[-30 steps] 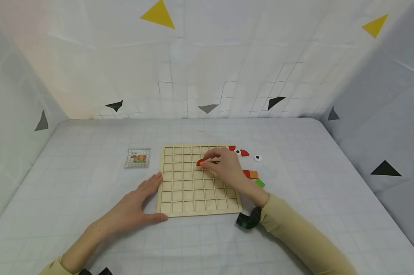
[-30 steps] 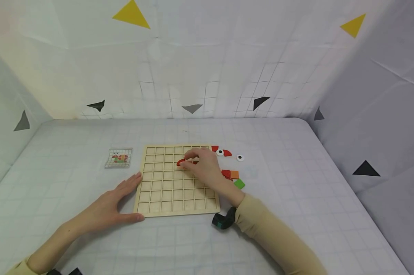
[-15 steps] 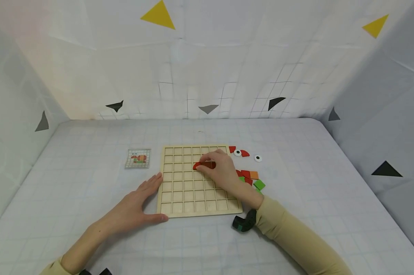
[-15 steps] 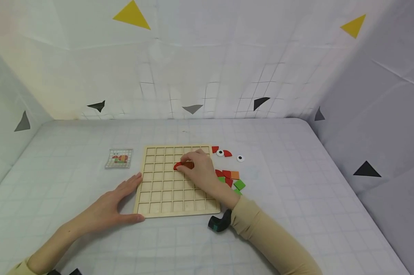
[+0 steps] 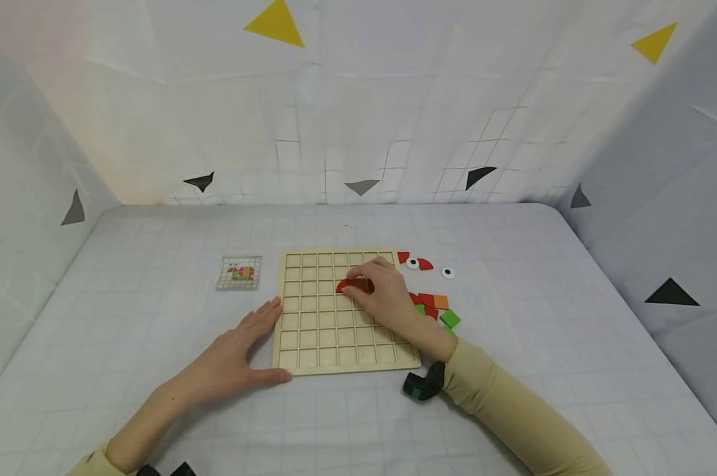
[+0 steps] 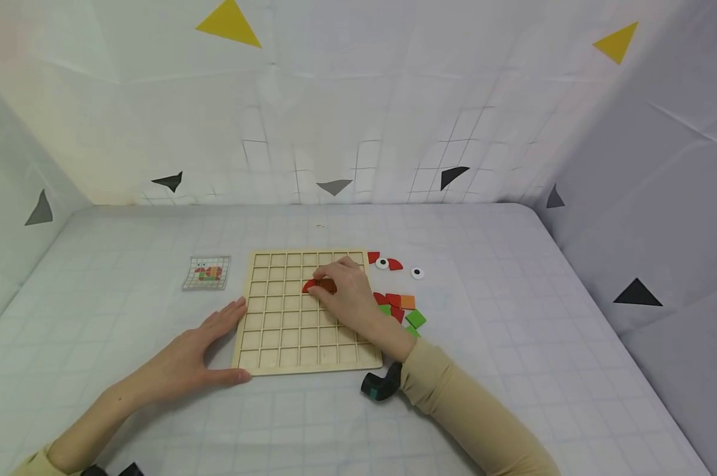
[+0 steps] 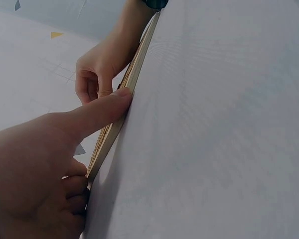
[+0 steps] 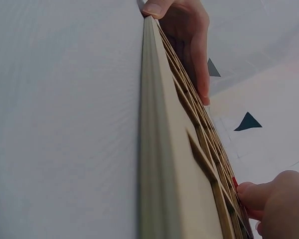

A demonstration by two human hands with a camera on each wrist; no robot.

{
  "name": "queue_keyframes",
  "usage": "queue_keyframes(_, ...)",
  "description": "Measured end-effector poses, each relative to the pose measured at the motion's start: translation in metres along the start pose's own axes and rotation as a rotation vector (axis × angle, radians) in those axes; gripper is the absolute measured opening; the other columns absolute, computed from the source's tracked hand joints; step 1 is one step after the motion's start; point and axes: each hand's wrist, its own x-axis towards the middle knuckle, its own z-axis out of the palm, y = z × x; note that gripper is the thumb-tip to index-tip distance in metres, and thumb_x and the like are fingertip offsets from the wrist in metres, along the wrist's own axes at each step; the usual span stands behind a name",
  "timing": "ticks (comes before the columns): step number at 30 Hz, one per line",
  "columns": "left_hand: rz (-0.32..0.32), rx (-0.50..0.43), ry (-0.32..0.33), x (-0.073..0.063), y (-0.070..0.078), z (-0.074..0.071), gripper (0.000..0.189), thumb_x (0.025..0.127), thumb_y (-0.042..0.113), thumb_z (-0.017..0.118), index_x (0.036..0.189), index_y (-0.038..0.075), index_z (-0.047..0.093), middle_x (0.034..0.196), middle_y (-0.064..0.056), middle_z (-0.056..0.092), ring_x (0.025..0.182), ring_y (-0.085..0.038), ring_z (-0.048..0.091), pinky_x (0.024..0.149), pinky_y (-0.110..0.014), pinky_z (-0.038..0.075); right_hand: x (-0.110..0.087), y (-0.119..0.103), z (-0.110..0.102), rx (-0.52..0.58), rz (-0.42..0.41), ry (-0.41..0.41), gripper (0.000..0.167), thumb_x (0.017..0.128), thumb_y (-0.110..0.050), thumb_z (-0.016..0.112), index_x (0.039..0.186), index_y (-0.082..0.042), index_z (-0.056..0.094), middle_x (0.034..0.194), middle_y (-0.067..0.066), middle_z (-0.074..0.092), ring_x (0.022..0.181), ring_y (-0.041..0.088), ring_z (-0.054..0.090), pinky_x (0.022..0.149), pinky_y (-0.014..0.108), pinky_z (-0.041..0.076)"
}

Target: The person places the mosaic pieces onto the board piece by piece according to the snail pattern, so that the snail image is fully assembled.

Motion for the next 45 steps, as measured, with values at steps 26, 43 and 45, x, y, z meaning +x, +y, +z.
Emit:
queue_keyframes(26, 0.013, 0.014, 0.009, -0.001, -0.002, -0.002, 0.11, 0.076, 0.07, 0.072, 0.161, 0.02, 0.023, 0.167, 0.001, 0.019, 0.152, -0.036, 0.02, 0.118, -0.062, 0.024, 0.002, 0.0, 0.002, -0.009, -0.066, 0.013, 0.016, 0.083, -0.014, 0.081, 0.096, -0.007, 0.075, 0.088, 0.003, 0.074, 0.089, 0.017, 0.057, 0.07, 0.029, 0.05)
queue_keyframes(43, 0.013, 0.006, 0.002, 0.001, -0.001, 0.0, 0.111, 0.076, 0.069, 0.073, 0.161, 0.02, 0.022, 0.167, 0.003, 0.018, 0.152, -0.036, 0.019, 0.119, -0.061, 0.023, -0.013, 0.023, -0.082, 0.062, 0.23, -0.072, 0.022, 0.087, -0.017, 0.079, 0.108, -0.011, 0.076, 0.106, 0.003, 0.074, 0.103, 0.022, 0.06, 0.088, 0.051, 0.05)
queue_keyframes(45, 0.014, 0.005, 0.003, 0.001, -0.002, 0.0, 0.11, 0.076, 0.07, 0.073, 0.161, 0.02, 0.022, 0.167, 0.003, 0.018, 0.152, -0.036, 0.02, 0.119, -0.061, 0.024, -0.021, 0.03, -0.089, 0.041, 0.286, -0.09, 0.021, 0.088, -0.019, 0.078, 0.108, -0.013, 0.076, 0.106, 0.001, 0.072, 0.105, 0.021, 0.06, 0.091, 0.051, 0.049)
